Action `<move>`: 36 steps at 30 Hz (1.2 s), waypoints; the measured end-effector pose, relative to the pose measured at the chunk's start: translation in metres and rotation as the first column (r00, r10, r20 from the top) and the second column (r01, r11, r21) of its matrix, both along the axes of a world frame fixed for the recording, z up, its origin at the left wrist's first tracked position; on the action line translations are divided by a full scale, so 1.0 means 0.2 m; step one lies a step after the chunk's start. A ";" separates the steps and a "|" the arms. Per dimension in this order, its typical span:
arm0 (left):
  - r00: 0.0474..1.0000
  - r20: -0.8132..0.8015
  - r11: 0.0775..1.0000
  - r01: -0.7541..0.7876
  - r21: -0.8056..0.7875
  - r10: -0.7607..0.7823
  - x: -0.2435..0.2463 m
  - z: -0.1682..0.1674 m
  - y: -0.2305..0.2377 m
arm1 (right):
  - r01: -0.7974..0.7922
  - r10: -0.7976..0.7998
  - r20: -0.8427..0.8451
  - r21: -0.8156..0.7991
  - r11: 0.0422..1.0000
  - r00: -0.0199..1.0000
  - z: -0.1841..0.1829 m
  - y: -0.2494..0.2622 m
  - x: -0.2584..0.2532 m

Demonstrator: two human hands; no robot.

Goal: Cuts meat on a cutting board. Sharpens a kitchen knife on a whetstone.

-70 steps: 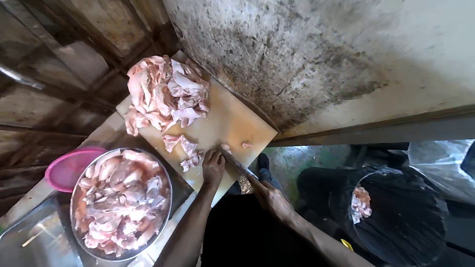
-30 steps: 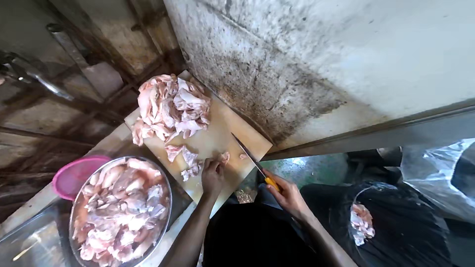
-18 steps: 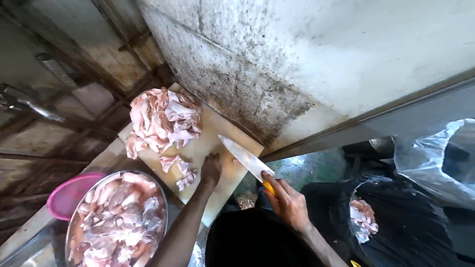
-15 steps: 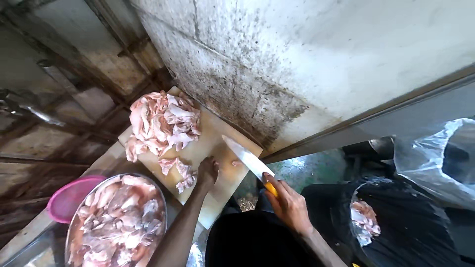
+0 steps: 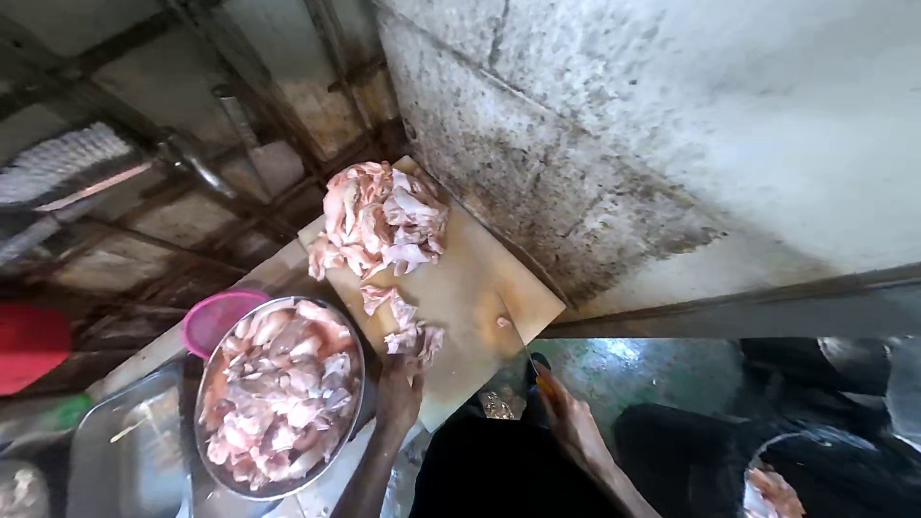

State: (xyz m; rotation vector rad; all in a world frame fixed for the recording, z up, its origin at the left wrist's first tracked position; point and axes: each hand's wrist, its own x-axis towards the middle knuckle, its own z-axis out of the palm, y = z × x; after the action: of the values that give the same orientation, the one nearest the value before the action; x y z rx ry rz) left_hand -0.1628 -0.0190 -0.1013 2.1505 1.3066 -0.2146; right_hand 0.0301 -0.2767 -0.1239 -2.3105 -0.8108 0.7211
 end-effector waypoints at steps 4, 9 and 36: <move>0.989 0.093 0.962 -0.132 0.237 0.113 0.00 -0.08 0.01 | -0.199 0.202 -0.138 0.030 0.979 0.970 0.02 0.12 -0.03; 0.995 0.066 0.976 -0.088 0.199 0.076 0.10 -0.10 0.12 | -0.182 0.191 -0.057 0.140 0.973 0.980 0.04 0.20 -0.04; 0.950 0.272 0.988 -0.153 -0.027 0.154 0.20 0.07 0.30 | 0.110 -0.091 -0.135 0.139 0.984 0.987 0.08 -0.47 -0.02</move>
State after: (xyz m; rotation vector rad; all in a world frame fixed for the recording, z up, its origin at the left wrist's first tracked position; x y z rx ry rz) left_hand -0.1221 0.0400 -0.0867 1.9783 1.2994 0.1388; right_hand 0.0252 -0.3712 -0.1086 -2.1336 -0.6611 0.7321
